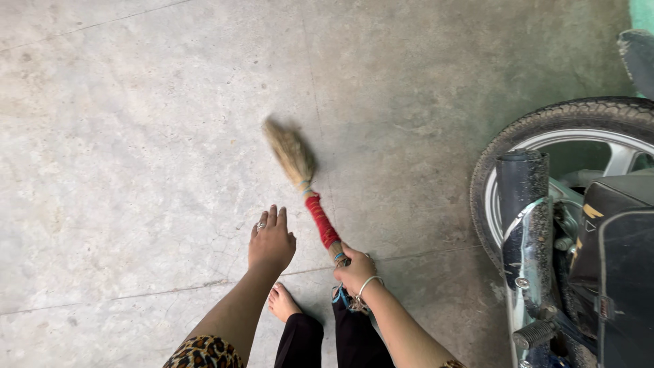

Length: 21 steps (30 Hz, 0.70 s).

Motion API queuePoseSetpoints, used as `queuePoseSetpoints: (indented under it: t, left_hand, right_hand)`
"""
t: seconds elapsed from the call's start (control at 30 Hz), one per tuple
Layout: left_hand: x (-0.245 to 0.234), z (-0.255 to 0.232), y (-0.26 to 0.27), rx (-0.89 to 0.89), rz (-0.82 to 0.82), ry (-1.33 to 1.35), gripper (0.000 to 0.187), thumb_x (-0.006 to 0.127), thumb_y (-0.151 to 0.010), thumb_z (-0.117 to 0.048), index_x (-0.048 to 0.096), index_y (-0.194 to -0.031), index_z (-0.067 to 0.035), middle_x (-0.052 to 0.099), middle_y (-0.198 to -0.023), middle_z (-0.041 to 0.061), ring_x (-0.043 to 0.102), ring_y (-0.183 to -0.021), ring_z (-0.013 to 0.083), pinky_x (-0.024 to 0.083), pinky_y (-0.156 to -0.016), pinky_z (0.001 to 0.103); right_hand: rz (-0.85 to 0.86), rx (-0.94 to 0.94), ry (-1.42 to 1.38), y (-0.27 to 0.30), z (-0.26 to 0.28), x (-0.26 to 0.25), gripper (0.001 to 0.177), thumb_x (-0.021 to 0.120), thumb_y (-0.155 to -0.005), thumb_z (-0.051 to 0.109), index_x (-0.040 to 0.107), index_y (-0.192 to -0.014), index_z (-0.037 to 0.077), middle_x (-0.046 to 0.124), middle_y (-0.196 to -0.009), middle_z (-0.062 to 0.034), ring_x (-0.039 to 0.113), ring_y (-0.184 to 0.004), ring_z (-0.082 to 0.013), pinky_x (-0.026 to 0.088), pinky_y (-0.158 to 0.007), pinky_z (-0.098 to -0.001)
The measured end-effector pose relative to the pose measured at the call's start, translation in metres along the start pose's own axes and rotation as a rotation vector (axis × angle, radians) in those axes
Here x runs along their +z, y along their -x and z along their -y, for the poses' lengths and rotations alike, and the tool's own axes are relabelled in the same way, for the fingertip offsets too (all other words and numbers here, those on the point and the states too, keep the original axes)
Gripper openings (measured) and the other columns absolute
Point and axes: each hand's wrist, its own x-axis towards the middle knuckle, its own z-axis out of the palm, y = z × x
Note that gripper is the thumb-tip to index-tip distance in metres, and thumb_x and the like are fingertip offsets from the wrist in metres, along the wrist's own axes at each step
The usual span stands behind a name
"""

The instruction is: The person sweeps a concrete floor and tiled entryway using a traditional straw broom. They move along walls, steps, and around a parked motorcycle, sweeping debris into a pile.

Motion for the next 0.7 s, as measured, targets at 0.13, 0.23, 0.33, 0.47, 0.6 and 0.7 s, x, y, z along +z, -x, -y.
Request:
queuePoseSetpoints:
  t: [0.13, 0.23, 0.33, 0.47, 0.6, 0.7]
  left_hand:
    - [-0.009, 0.004, -0.007, -0.004, 0.01, -0.024, 0.07, 0.056, -0.095, -0.029, 0.028, -0.157, -0.011, 0.025, -0.165, 0.012, 0.026, -0.152, 0.0292, 0.026, -0.122, 0.045]
    - [-0.012, 0.009, -0.012, -0.011, 0.021, -0.05, 0.07, 0.055, -0.096, -0.03, 0.026, -0.157, -0.011, 0.024, -0.165, 0.012, 0.025, -0.152, 0.0289, 0.026, -0.122, 0.045]
    - [-0.011, 0.014, -0.014, -0.036, 0.04, -0.046, 0.07, 0.055, -0.097, -0.031, 0.026, -0.158, -0.011, 0.024, -0.166, 0.011, 0.024, -0.152, 0.0286, 0.026, -0.122, 0.045]
    - [-0.005, 0.017, -0.014, -0.039, 0.033, -0.04, 0.071, 0.056, -0.096, -0.031, 0.027, -0.157, -0.011, 0.025, -0.165, 0.012, 0.025, -0.152, 0.0289, 0.027, -0.121, 0.045]
    - [0.003, 0.017, -0.015, -0.046, 0.05, 0.001, 0.071, 0.057, -0.096, -0.032, 0.028, -0.157, -0.011, 0.027, -0.165, 0.012, 0.027, -0.152, 0.0292, 0.027, -0.122, 0.045]
    - [0.005, 0.017, -0.017, -0.039, 0.035, 0.001, 0.071, 0.057, -0.095, -0.031, 0.028, -0.157, -0.011, 0.027, -0.165, 0.012, 0.026, -0.152, 0.0292, 0.027, -0.122, 0.044]
  right_hand:
    - [-0.111, -0.22, -0.028, 0.013, -0.007, -0.006, 0.079, 0.075, -0.066, 0.006, 0.059, -0.142, 0.016, 0.074, -0.088, -0.0108, 0.071, -0.077, -0.018, 0.058, -0.075, -0.0338]
    - [-0.182, -0.184, -0.202, 0.009, -0.029, -0.038, 0.061, 0.076, -0.073, 0.012, 0.064, -0.133, 0.013, 0.072, -0.086, -0.0068, 0.068, -0.078, -0.0157, 0.056, -0.074, -0.0338]
    - [-0.45, -0.192, -0.11, -0.016, -0.04, -0.101, 0.031, 0.081, -0.069, 0.009, 0.066, -0.095, 0.001, 0.069, -0.083, -0.009, 0.065, -0.075, -0.0201, 0.054, -0.07, -0.036]
    - [-0.55, 0.059, -0.354, -0.062, -0.035, -0.206, 0.032, 0.07, -0.079, -0.007, 0.065, -0.109, 0.004, 0.065, -0.079, -0.0117, 0.062, -0.059, -0.0169, 0.048, -0.047, -0.0334]
    - [-0.555, -0.001, -0.537, -0.104, -0.031, -0.283, 0.035, 0.066, -0.079, -0.009, 0.063, -0.112, 0.002, 0.065, -0.082, -0.0078, 0.061, -0.058, -0.0165, 0.05, -0.047, -0.0319]
    - [-0.421, 0.0, -0.783, -0.126, -0.038, -0.299, 0.025, 0.065, -0.087, 0.0, 0.061, -0.111, 0.004, 0.065, -0.079, -0.0066, 0.06, -0.057, -0.0133, 0.05, -0.046, -0.0298]
